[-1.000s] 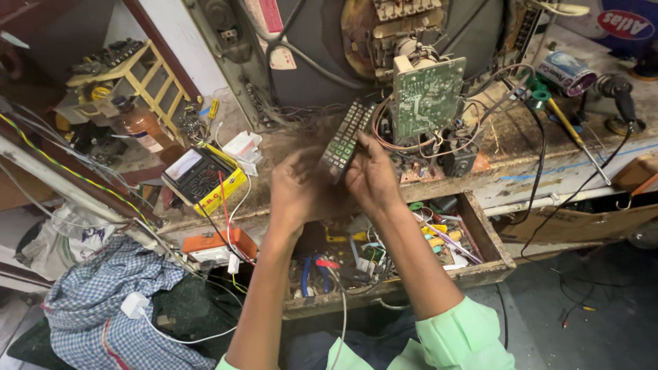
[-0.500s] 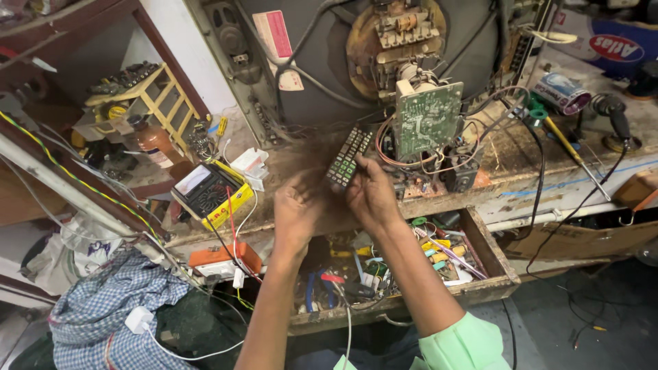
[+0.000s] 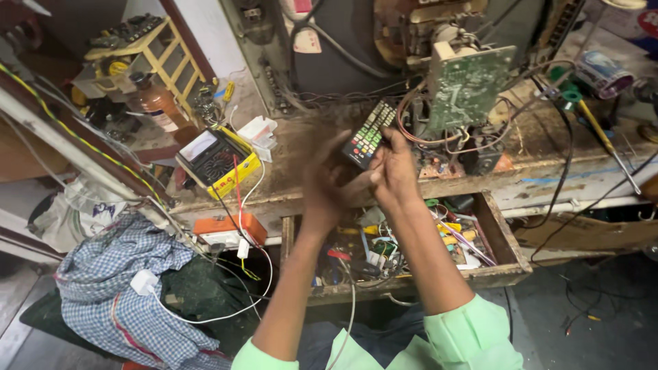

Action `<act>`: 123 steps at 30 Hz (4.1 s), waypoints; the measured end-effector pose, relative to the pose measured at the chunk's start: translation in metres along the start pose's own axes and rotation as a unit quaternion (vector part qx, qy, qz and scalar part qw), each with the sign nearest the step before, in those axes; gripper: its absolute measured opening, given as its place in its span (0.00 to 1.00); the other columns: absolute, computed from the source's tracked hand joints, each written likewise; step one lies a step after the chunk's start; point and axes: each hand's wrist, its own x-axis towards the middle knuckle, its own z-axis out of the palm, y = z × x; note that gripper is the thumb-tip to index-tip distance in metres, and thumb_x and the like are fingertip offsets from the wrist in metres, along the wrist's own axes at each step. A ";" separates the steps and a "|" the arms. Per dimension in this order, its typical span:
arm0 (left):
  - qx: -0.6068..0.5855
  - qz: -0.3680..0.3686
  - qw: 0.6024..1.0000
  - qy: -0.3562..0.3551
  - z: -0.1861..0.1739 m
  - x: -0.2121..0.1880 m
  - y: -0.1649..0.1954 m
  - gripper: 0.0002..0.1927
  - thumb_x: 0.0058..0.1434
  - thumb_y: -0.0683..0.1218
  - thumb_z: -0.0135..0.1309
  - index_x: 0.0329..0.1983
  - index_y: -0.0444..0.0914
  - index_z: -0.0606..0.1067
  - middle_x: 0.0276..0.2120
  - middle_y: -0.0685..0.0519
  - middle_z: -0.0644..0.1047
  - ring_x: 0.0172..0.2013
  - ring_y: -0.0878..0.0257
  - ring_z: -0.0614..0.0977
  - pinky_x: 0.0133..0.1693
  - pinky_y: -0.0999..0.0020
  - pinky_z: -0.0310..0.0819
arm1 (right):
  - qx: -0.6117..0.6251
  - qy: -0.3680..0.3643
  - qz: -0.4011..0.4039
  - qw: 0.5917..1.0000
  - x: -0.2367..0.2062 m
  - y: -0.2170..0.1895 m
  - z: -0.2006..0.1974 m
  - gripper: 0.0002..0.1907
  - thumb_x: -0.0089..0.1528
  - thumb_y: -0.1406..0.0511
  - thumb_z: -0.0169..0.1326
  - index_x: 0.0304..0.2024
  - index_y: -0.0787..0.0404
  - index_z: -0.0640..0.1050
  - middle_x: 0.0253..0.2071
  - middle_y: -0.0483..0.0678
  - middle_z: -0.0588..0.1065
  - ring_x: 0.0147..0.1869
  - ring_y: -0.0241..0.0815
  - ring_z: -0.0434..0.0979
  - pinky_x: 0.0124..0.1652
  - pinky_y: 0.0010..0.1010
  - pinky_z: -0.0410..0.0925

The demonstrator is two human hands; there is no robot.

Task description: The person tests a television circuit board using multimeter probes, touching the probes to components on the cluttered workbench. They then pick up a remote control and press its buttons repeatedly while holding it, before setting it down and walking away from the bench.

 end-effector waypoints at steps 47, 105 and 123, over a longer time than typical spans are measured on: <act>0.290 0.139 0.943 0.086 -0.017 0.011 -0.068 0.35 0.56 0.49 0.71 0.63 0.31 0.71 0.53 0.42 0.80 0.52 0.50 0.85 0.56 0.59 0.79 | -0.064 0.163 -0.102 0.979 0.024 0.008 -0.001 0.09 0.69 0.61 0.47 0.41 0.59 0.75 0.18 0.40 0.64 0.15 0.34 0.63 0.13 0.27 0.56; 0.286 0.161 0.944 0.039 -0.018 0.000 -0.077 0.29 0.66 0.46 0.62 0.65 0.31 0.66 0.59 0.40 0.74 0.56 0.47 0.81 0.57 0.59 0.76 | 0.008 0.057 -0.078 0.995 0.010 0.007 0.018 0.16 0.64 0.65 0.41 0.46 0.70 0.75 0.42 0.61 0.80 0.46 0.53 0.84 0.49 0.42 0.77; 0.219 0.112 0.964 0.097 -0.017 0.001 -0.079 0.30 0.65 0.48 0.63 0.65 0.31 0.67 0.53 0.42 0.78 0.54 0.50 0.83 0.56 0.59 0.77 | 0.054 0.010 -0.109 0.992 0.019 0.018 -0.026 0.03 0.71 0.72 0.47 0.42 0.64 0.72 0.36 0.48 0.77 0.34 0.36 0.76 0.34 0.26 0.70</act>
